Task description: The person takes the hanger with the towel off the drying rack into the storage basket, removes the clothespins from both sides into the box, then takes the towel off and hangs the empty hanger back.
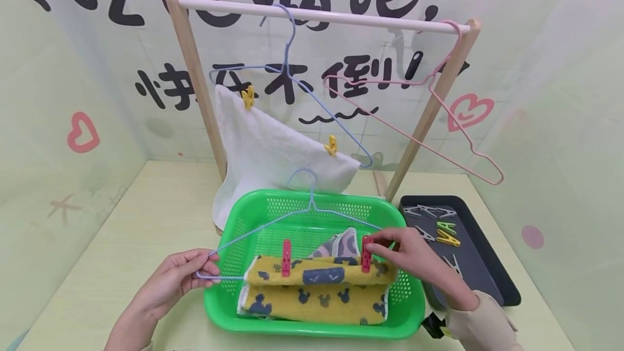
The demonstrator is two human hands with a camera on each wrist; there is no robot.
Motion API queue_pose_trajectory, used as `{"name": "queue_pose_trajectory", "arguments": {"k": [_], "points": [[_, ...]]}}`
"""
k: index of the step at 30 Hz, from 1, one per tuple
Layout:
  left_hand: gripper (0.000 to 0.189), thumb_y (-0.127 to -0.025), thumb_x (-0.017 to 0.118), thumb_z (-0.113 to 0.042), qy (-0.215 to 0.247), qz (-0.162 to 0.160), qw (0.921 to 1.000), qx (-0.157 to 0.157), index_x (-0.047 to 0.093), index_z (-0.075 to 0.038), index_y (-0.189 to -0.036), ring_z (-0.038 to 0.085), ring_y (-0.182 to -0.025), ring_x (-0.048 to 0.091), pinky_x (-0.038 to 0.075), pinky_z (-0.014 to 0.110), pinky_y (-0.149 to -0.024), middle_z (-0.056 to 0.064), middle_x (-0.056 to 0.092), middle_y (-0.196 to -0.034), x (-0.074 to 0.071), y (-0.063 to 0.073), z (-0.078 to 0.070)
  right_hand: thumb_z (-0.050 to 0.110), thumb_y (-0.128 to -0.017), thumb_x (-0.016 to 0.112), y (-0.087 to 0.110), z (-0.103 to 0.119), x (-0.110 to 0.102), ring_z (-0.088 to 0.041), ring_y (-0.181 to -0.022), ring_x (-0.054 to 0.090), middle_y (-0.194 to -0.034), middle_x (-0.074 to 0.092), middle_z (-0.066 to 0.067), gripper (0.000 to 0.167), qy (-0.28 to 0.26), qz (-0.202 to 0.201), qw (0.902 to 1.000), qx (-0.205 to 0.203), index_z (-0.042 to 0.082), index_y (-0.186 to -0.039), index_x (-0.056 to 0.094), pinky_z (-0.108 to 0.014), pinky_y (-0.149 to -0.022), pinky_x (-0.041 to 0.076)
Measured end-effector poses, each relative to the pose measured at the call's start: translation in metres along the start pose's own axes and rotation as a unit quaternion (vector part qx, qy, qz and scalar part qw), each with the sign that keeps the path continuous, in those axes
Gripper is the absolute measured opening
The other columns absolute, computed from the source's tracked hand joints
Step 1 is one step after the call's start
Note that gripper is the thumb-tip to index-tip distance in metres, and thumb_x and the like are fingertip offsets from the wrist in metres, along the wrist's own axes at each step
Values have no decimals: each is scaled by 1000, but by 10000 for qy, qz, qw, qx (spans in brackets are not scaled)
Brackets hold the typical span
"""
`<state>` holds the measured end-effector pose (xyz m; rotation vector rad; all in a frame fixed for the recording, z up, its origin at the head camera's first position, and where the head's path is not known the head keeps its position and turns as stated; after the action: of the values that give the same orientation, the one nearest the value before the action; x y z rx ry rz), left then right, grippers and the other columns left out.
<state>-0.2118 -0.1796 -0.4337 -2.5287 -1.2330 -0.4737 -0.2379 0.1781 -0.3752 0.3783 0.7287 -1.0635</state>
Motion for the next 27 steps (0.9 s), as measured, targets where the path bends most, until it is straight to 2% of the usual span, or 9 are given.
{"name": "queue_pose_trajectory", "arguments": {"k": [4,9,14,20,27], "points": [[41,-102,24,1,58,33,10000,27,64,-2,-113,18,-89,68,56,26,-80,5,70,-96,1,-1,-1,23,-92,62,0,-4,2,-10,-66,57,-83,67,0,21,-428,149,9987,235,6,-101,71,-21,-52,49],[42,-102,24,1,99,37,9999,63,64,-2,-113,18,-89,68,56,27,-80,6,70,-96,1,-1,-2,18,-94,59,1,-5,3,-24,-74,63,-84,67,-5,23,-1222,113,9918,365,-2,-102,68,-23,-58,53],[42,-102,24,1,75,7,9999,67,64,-2,-112,18,-89,68,56,26,-80,5,70,-96,1,-2,-2,14,-93,60,2,-5,3,-18,-73,61,-83,66,-7,21,-1678,-76,9848,439,-4,-100,67,-25,-60,53],[41,-102,25,1,73,-38,10000,42,65,-2,-112,17,-88,68,56,26,-79,5,70,-95,0,-2,-2,6,-89,63,3,-2,-1,-12,-70,61,-80,68,-8,17,-2083,-684,9746,458,-9,-95,67,-27,-63,55],[40,-102,26,1,56,-87,9999,19,65,-3,-111,17,-88,68,56,26,-79,5,70,-95,-2,-2,-1,0,-89,61,8,-1,-14,-8,-71,63,-79,69,5,17,-2251,-1627,9606,121,-14,-95,66,-24,-64,57]]}}
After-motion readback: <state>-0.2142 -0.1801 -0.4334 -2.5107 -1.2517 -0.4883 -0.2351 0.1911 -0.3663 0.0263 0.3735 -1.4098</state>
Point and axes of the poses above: each hand's wrist, its own y-axis away from the middle knuckle, its own x-axis out of the palm, z = x × y, the point moved 8 cm from there along -y, towards the middle knuckle
